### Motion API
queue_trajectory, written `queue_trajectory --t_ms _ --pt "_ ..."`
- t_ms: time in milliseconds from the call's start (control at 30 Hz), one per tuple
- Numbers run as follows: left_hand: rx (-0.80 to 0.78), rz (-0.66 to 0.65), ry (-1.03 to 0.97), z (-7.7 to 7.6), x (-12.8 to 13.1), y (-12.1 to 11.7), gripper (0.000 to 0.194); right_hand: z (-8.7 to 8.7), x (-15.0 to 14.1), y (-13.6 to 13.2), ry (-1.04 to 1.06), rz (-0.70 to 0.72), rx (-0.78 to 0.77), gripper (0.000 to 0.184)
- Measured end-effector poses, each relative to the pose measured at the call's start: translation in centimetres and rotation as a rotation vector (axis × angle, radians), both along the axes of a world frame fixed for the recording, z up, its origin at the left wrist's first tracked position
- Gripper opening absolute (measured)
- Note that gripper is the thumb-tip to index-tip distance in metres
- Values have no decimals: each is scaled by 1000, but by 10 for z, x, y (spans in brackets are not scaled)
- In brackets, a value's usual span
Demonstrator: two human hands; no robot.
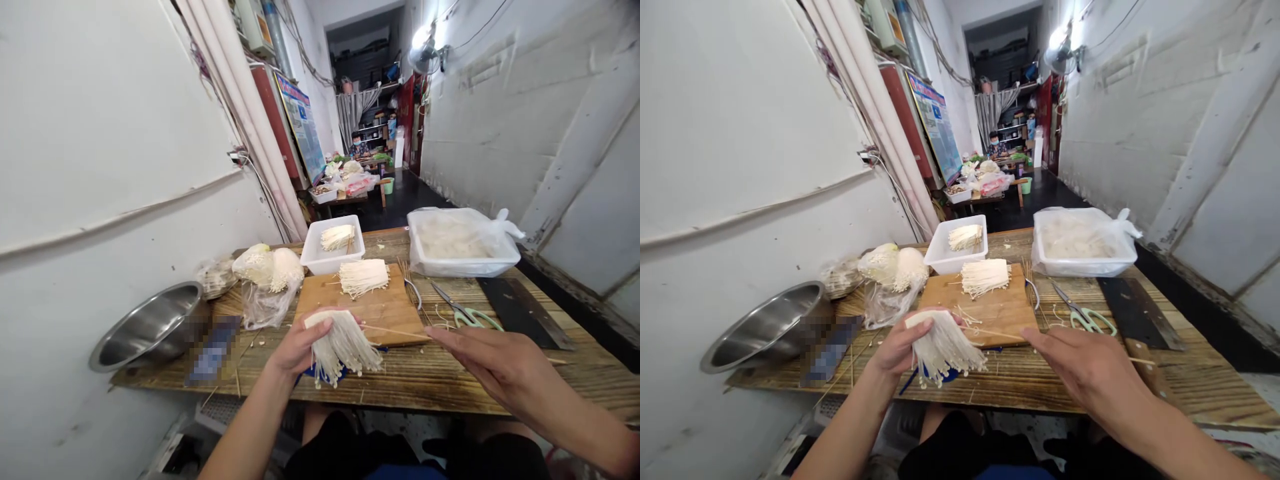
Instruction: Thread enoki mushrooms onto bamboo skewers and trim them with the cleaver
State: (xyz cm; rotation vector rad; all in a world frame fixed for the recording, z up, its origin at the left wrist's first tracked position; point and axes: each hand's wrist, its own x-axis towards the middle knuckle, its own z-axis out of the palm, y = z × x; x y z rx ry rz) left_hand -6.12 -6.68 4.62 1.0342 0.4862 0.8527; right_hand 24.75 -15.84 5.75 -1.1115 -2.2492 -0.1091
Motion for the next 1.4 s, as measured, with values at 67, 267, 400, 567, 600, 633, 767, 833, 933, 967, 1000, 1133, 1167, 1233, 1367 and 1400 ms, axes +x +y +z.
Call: queue_trajectory --t_ms 67,267,400,567,600,633,767,833,933,967,1000,1133,1167,1233,1367,1400 --pt "21 -18 22 3 4 -6 28 3 4 -11 -40 9 -41 53" --pt "50 -43 75 6 14 -19 29 6 9 -29 -107 -58 -17 62" --pt "64 -67 85 7 17 -22 31 7 11 -31 -118 -52 9 61" --pt "72 -67 96 9 18 -23 31 6 12 -31 -146 -71 22 60" --pt "71 -68 97 9 18 -23 30 6 12 -31 -144 -71 22 61" --pt "70 -70 96 9 18 -23 30 6 11 -31 -142 -69 23 61" --pt "80 -71 95 9 17 -24 30 5 11 -31 -155 -61 28 62" --pt "91 -73 99 9 16 -24 29 5 11 -31 -167 -63 29 62" --pt "100 -80 109 11 16 -24 29 7 11 -31 -176 -60 27 61" --pt "105 -79 113 12 16 -25 29 8 11 -31 -176 -56 31 60" --pt "109 -77 117 13 15 -25 29 9 10 -30 -174 -54 38 60" --pt "126 -54 146 16 16 -27 30 12 8 -30 -155 -52 63 59" --pt "132 -42 156 16 17 -28 30 13 8 -30 -151 -51 60 58" --pt "139 -9 167 16 19 -30 28 12 8 -31 -147 -48 49 58" --pt "114 66 153 13 23 -34 25 9 11 -34 -126 -45 31 60" --pt "109 72 147 13 24 -35 25 8 11 -34 -121 -44 28 61"
